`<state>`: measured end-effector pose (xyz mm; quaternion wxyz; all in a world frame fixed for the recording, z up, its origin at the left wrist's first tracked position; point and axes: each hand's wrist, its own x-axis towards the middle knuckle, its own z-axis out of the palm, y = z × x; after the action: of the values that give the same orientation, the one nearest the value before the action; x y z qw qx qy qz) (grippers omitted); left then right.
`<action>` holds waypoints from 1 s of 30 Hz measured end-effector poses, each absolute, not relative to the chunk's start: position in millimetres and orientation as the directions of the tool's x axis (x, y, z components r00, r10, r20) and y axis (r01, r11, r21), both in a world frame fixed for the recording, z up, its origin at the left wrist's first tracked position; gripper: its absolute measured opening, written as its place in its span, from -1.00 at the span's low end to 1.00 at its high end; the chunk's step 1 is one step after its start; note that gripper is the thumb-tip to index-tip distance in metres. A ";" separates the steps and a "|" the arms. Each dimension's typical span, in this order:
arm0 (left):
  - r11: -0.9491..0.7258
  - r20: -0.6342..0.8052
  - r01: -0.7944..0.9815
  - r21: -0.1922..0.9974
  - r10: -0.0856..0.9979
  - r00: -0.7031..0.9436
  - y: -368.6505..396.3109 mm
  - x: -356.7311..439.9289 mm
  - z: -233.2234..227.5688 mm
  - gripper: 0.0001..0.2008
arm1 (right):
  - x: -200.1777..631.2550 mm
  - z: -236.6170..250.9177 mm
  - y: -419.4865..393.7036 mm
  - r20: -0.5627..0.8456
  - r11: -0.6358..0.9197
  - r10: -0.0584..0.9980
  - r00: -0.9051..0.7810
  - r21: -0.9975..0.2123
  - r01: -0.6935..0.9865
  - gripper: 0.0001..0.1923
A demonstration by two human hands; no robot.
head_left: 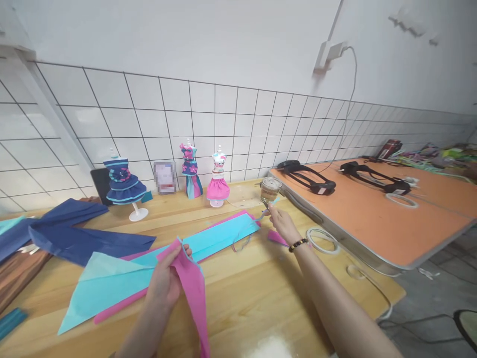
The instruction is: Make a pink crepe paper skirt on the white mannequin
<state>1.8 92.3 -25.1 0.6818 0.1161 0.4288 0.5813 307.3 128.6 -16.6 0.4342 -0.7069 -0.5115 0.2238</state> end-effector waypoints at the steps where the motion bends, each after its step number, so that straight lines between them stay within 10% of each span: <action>1: 0.307 -0.450 -0.692 0.654 0.892 -0.030 91.9 1.3 -24.0 -0.87 | 319.3 -15.5 130.5 0.100 -0.163 0.915 0.392 -0.795 0.585 -0.45; 4: 0.326 -0.448 -0.692 0.644 0.894 0.004 89.9 2.2 -21.1 -0.90 | 348.2 -14.4 132.5 0.021 -0.324 0.900 0.436 -0.637 0.699 -0.71; 14: 0.324 -0.371 -0.601 0.730 0.927 0.049 82.9 10.9 -19.6 -0.88 | 354.3 -14.7 110.9 0.020 -0.446 0.873 0.487 -0.368 0.816 -0.68; 23: 0.230 -0.167 -0.486 0.843 0.971 0.170 59.7 32.8 -18.8 -0.02 | 226.7 32.0 80.7 0.031 0.101 0.994 -0.106 -0.639 0.762 -0.52; 30: 0.302 -0.139 -0.458 0.836 0.924 0.355 50.0 35.6 -20.7 -0.18 | 176.3 30.7 79.9 0.031 0.186 0.958 -0.285 -0.823 0.536 -0.63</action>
<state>35.6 50.0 -20.7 0.7396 0.3615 0.3225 0.4672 176.3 79.9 30.7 0.2892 -0.5235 -0.7137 0.3646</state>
